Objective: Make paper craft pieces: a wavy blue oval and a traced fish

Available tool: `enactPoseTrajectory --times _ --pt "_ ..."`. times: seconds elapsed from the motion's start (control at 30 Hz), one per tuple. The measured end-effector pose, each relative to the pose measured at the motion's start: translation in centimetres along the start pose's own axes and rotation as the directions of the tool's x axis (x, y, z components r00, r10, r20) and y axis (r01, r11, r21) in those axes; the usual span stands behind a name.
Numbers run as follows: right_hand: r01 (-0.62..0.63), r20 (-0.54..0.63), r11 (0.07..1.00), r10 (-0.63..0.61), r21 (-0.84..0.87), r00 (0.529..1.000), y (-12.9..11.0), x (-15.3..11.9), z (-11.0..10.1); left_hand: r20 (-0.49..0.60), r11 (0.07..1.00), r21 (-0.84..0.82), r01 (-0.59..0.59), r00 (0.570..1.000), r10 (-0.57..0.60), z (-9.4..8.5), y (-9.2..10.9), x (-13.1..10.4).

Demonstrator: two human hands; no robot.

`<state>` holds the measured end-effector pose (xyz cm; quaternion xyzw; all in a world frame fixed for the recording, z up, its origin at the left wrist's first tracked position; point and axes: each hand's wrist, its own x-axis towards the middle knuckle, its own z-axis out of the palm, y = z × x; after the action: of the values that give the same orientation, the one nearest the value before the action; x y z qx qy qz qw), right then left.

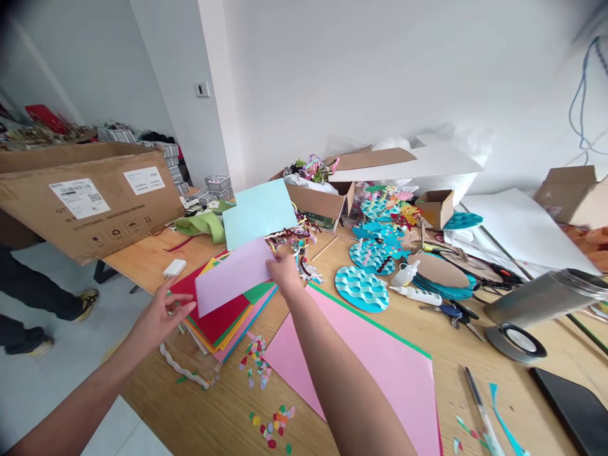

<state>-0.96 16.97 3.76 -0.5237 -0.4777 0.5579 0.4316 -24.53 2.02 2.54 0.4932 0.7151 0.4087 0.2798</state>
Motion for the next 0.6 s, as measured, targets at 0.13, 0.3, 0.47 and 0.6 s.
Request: enactPoseTrajectory --times 0.13,0.3,0.47,0.6 --pt "0.002 -0.116 0.993 0.012 0.122 0.993 -0.3 -0.6 -4.3 0.213 0.806 0.448 -0.386 0.922 0.323 1.8 0.1 -1.5" --pt "-0.016 -0.181 0.972 0.06 0.236 0.982 -0.3 -2.8 -7.9 0.46 0.552 0.661 -0.508 0.856 0.237 4.5 2.0 -2.5" --pt "-0.027 -0.167 0.955 0.079 0.294 0.983 0.1 -5.3 -9.2 0.531 0.467 0.703 -0.537 0.832 0.159 4.5 3.3 -1.7" --pt "-0.046 -0.158 0.939 0.105 0.342 0.982 -0.1 -6.7 -10.0 0.549 0.424 0.713 -0.558 0.821 0.157 4.4 3.6 -1.5"
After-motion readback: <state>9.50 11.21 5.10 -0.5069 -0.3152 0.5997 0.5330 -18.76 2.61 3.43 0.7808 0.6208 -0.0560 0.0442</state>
